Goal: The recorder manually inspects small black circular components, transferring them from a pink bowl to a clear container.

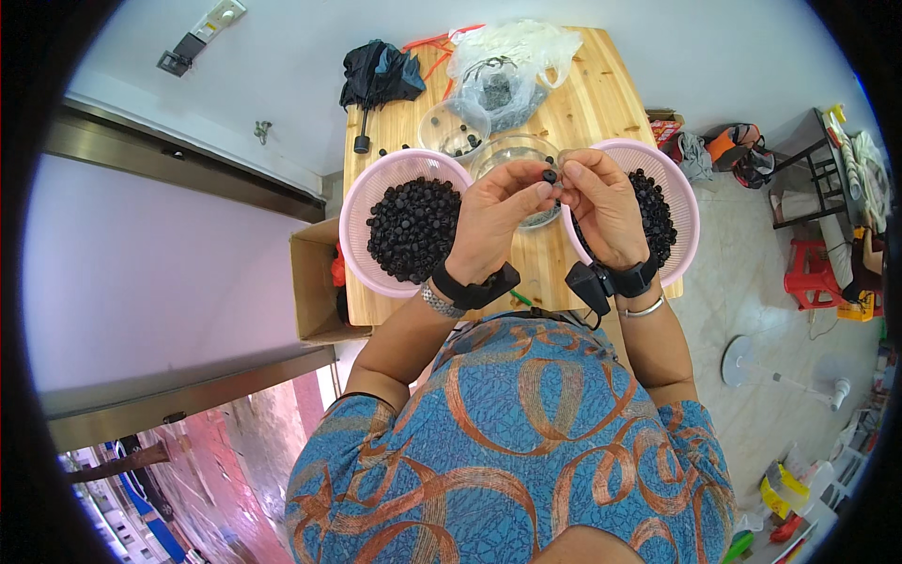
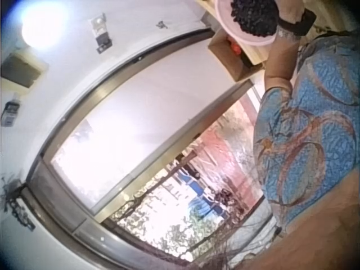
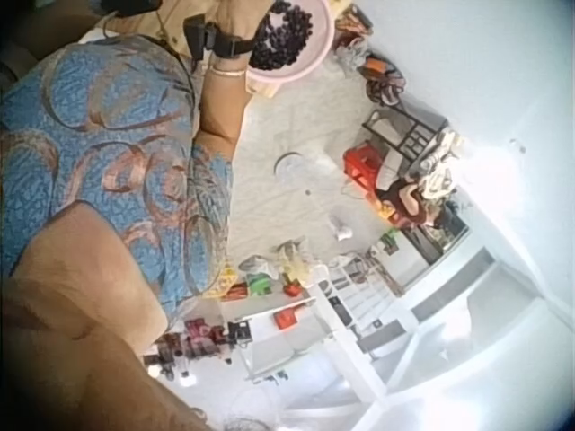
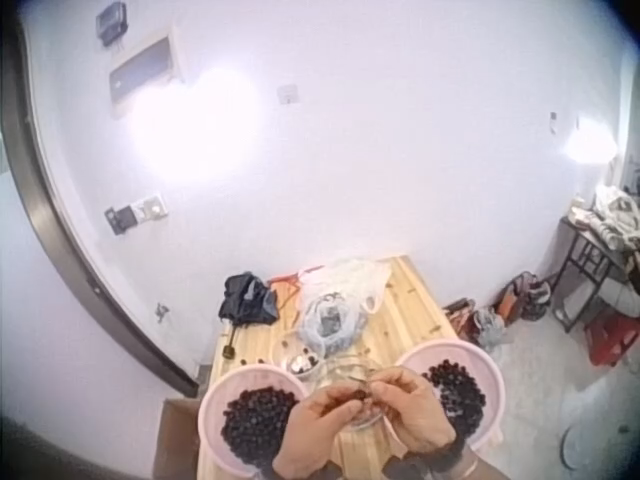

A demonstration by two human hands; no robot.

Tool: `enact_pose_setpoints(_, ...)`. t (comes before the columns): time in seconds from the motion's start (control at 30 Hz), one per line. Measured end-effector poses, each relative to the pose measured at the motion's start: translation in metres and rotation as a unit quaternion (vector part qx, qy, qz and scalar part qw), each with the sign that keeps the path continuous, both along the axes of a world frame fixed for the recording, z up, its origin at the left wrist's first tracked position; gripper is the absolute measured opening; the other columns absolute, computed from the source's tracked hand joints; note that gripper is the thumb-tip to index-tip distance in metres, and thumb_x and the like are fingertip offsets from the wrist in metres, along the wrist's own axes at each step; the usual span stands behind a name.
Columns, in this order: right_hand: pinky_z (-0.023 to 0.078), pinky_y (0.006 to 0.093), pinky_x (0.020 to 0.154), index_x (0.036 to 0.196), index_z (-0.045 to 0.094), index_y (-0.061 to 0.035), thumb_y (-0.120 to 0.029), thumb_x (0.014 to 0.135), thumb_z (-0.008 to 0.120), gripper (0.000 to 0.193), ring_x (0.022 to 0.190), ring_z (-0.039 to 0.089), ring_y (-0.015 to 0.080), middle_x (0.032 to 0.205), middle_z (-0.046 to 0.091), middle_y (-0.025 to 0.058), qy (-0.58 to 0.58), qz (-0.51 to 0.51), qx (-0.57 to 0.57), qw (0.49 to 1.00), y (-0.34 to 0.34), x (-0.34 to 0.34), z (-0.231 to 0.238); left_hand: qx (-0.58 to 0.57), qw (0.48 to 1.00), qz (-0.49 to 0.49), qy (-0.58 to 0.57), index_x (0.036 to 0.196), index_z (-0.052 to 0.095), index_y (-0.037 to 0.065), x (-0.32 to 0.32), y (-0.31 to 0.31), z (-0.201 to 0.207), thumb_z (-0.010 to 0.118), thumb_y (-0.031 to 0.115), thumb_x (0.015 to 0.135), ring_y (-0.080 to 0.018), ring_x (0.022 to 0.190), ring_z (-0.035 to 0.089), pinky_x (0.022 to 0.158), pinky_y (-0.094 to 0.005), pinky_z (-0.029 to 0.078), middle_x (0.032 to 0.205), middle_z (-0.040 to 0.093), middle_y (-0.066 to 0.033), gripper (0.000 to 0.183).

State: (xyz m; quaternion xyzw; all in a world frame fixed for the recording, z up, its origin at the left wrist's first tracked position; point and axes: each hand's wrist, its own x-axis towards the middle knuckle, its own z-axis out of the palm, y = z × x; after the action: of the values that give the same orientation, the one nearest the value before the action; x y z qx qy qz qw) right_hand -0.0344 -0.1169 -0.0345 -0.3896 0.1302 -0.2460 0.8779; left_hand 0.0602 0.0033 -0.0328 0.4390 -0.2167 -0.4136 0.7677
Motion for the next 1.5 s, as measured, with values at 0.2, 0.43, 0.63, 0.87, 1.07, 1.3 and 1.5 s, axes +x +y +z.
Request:
enact_pose_setpoints(0.2,0.045,0.0177,0.061,0.093,0.059,-0.0022,-0.007,0.083,0.061,0.011,0.066,0.054,0.0065,0.082,0.061,0.0026,-0.015,0.01,-0.021,1.0,0.006,-0.009,0.01,-0.009,0.999,-0.004,-0.033,0.103,0.055,-0.003,-0.008,0.003,0.01,0.056,-0.004,0.082,-0.0144,0.086,0.06,0.078,-0.025,0.05,0.099,0.06,-0.0099,0.021)
enact_pose_setpoints(0.43,0.045,0.0185,0.061,0.092,0.059,-0.0009,-0.004,0.082,0.061,0.011,0.066,0.054,0.0073,0.08,0.061,0.0028,-0.018,-0.023,-0.106,0.994,0.004,-0.017,0.015,0.004,0.998,0.002,-0.057,0.102,0.055,-0.003,-0.017,-0.001,0.02,0.058,-0.005,0.081,-0.014,0.086,0.06,0.078,-0.025,0.049,0.097,0.061,-0.01,0.021)
enact_pose_setpoints(0.63,0.045,0.0193,0.063,0.09,0.058,0.0008,0.001,0.08,0.061,0.01,0.067,0.054,0.0081,0.086,0.057,0.0038,-0.021,-0.07,-0.214,0.974,0.001,-0.024,0.02,-0.005,0.998,-0.018,-0.054,0.101,0.056,-0.003,-0.02,-0.007,0.018,0.058,-0.004,0.081,-0.0149,0.087,0.06,0.078,-0.026,0.049,0.098,0.061,-0.0102,0.021)
enact_pose_setpoints(0.87,0.047,0.0216,0.067,0.092,0.059,0.0019,0.001,0.081,0.058,0.01,0.077,0.056,0.0098,0.094,0.053,0.0064,-0.016,-0.099,-0.35,0.931,-0.005,-0.037,0.013,-0.016,0.999,-0.02,0.024,0.101,0.055,-0.002,-0.028,-0.015,0.01,0.058,-0.003,0.081,-0.016,0.087,0.061,0.081,-0.0264,0.05,0.095,0.062,-0.0102,0.02)
enact_pose_setpoints(1.07,0.048,0.0221,0.066,0.1,0.057,0.0014,-0.003,0.085,0.055,0.016,0.076,0.055,0.0089,0.095,0.058,0.0062,0.011,-0.096,-0.163,0.982,-0.017,-0.063,0.001,-0.006,0.996,-0.059,0.072,0.102,0.055,-0.001,-0.034,-0.023,0.005,0.053,-0.001,0.085,-0.0172,0.088,0.061,0.08,-0.0281,0.05,0.098,0.061,-0.0112,0.018)
enact_pose_setpoints(1.3,0.045,0.029,0.062,0.082,0.059,-0.0011,-0.008,0.079,0.059,0.008,0.07,0.057,0.0169,0.076,0.059,0.0084,0.327,-0.122,-0.506,0.789,-0.082,-0.12,-0.04,0.013,0.992,-0.062,0.105,0.107,0.055,-0.001,-0.039,-0.023,-0.01,0.051,0.0,0.086,-0.0161,0.086,0.061,0.079,-0.0257,0.05,0.099,0.061,-0.0125,0.021)
enact_pose_setpoints(1.5,0.048,0.0398,0.067,0.077,0.06,-0.0053,-0.015,0.07,0.063,0.013,0.076,0.059,0.0308,0.079,0.062,0.0127,0.464,0.071,-0.669,0.576,-0.123,-0.141,-0.102,0.059,0.989,-0.06,0.119,0.108,0.054,0.0,-0.047,-0.023,-0.019,0.051,0.002,0.087,-0.0144,0.084,0.06,0.078,-0.0251,0.051,0.101,0.06,-0.0126,0.021)
